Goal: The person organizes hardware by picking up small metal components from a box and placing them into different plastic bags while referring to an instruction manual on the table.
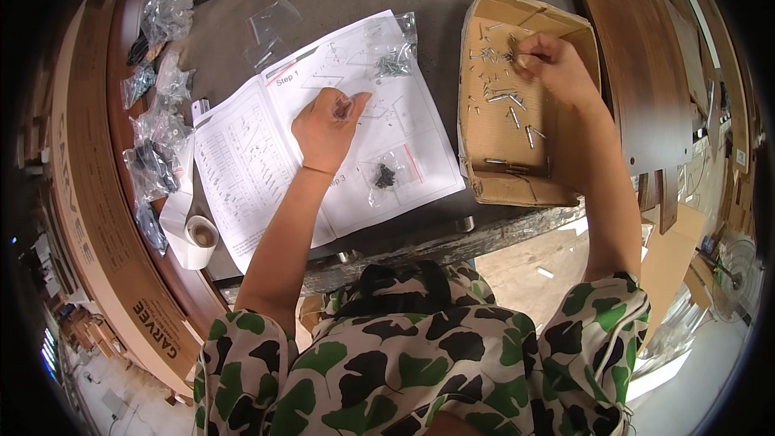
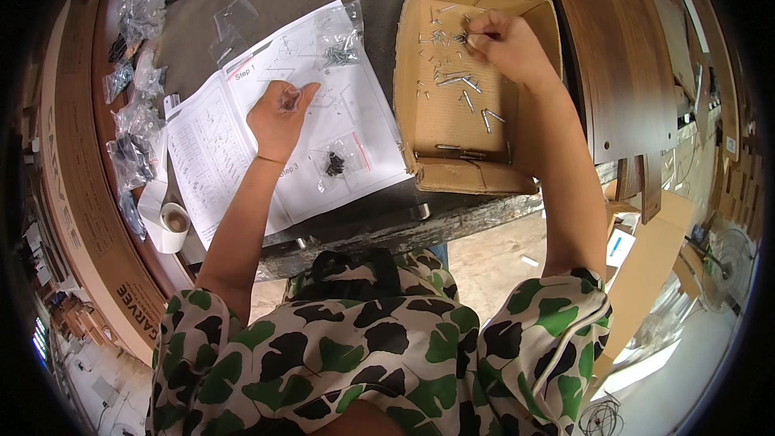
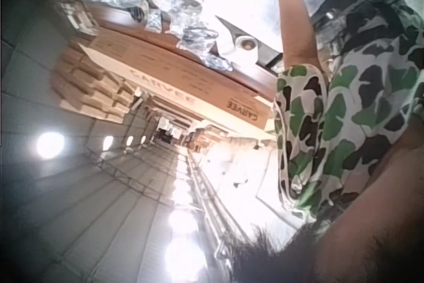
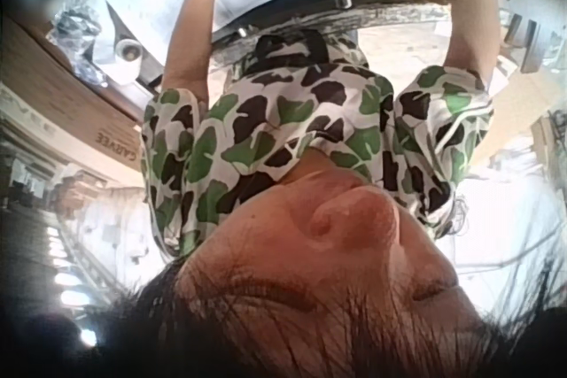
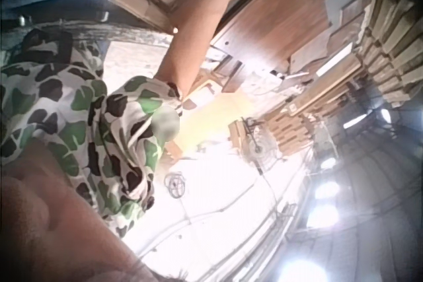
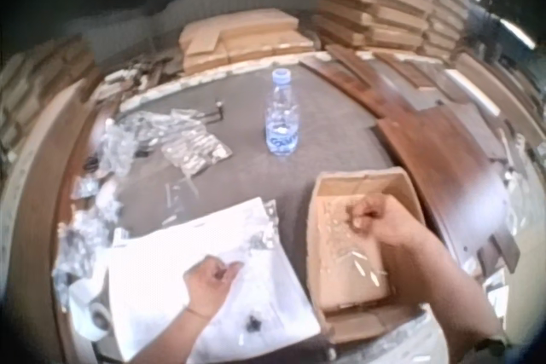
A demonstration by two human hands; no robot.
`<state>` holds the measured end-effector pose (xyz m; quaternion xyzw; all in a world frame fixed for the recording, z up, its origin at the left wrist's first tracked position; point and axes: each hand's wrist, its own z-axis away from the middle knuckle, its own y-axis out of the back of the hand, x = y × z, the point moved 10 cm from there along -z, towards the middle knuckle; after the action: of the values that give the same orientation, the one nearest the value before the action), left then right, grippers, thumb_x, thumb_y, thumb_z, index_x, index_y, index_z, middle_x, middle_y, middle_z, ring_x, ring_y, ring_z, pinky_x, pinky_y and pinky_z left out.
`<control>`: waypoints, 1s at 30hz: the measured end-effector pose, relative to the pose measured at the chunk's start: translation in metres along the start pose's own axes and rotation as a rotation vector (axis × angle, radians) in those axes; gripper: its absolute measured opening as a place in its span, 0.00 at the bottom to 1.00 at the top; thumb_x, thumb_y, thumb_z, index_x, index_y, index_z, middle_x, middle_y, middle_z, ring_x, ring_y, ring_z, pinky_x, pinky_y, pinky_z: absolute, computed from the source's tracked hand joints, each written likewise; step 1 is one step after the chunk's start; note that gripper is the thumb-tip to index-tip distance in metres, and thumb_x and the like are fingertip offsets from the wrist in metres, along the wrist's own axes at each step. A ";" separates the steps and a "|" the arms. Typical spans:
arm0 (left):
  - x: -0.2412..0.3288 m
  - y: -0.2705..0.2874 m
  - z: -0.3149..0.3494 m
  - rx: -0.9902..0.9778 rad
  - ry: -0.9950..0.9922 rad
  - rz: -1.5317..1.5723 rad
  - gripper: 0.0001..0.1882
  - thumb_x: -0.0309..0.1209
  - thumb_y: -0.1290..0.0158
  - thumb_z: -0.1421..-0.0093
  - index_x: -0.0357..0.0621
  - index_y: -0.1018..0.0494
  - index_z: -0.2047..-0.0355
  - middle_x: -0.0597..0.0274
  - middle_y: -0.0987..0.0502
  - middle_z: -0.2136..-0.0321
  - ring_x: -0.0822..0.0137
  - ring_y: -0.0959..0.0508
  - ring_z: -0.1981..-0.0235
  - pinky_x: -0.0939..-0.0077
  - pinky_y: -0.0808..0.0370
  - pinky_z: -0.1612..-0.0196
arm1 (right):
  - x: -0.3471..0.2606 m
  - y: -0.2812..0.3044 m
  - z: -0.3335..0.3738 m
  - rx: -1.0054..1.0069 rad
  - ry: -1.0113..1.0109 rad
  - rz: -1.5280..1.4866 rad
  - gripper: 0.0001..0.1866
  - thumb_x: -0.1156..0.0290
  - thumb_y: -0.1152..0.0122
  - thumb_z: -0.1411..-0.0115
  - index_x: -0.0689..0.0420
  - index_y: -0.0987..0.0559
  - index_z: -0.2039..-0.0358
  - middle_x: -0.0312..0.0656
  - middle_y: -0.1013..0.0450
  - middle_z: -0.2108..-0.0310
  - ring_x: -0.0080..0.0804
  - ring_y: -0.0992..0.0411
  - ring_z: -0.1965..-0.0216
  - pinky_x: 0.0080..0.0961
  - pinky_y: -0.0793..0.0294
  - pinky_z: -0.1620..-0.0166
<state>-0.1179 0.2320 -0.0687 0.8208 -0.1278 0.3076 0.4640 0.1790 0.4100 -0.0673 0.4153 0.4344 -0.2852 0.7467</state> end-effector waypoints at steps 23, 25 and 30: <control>0.000 0.000 0.001 0.013 -0.023 0.032 0.18 0.39 0.33 0.54 0.46 0.32 0.81 0.66 0.26 0.86 0.64 0.25 0.84 0.75 0.30 0.81 | -0.022 -0.033 0.056 0.004 0.299 0.953 0.07 0.71 0.39 0.51 0.59 0.22 0.71 0.48 0.26 0.67 0.47 0.26 0.64 0.38 0.26 0.59; 0.001 0.000 0.001 0.015 -0.029 0.022 0.18 0.40 0.33 0.54 0.46 0.32 0.80 0.66 0.26 0.86 0.64 0.25 0.84 0.75 0.30 0.81 | -0.028 -0.043 0.058 0.018 0.367 1.093 0.06 0.71 0.39 0.51 0.58 0.23 0.72 0.48 0.27 0.66 0.47 0.27 0.64 0.39 0.26 0.60; 0.001 0.000 0.001 -0.001 -0.024 0.017 0.19 0.41 0.33 0.54 0.47 0.33 0.80 0.67 0.25 0.85 0.64 0.25 0.84 0.73 0.30 0.81 | -0.038 -0.030 0.056 0.025 0.332 0.880 0.07 0.74 0.40 0.52 0.62 0.23 0.72 0.46 0.27 0.71 0.42 0.26 0.70 0.33 0.28 0.65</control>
<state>-0.1171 0.2312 -0.0687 0.8233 -0.1406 0.3015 0.4600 0.1608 0.3485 -0.0292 0.6092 0.3270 0.1236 0.7118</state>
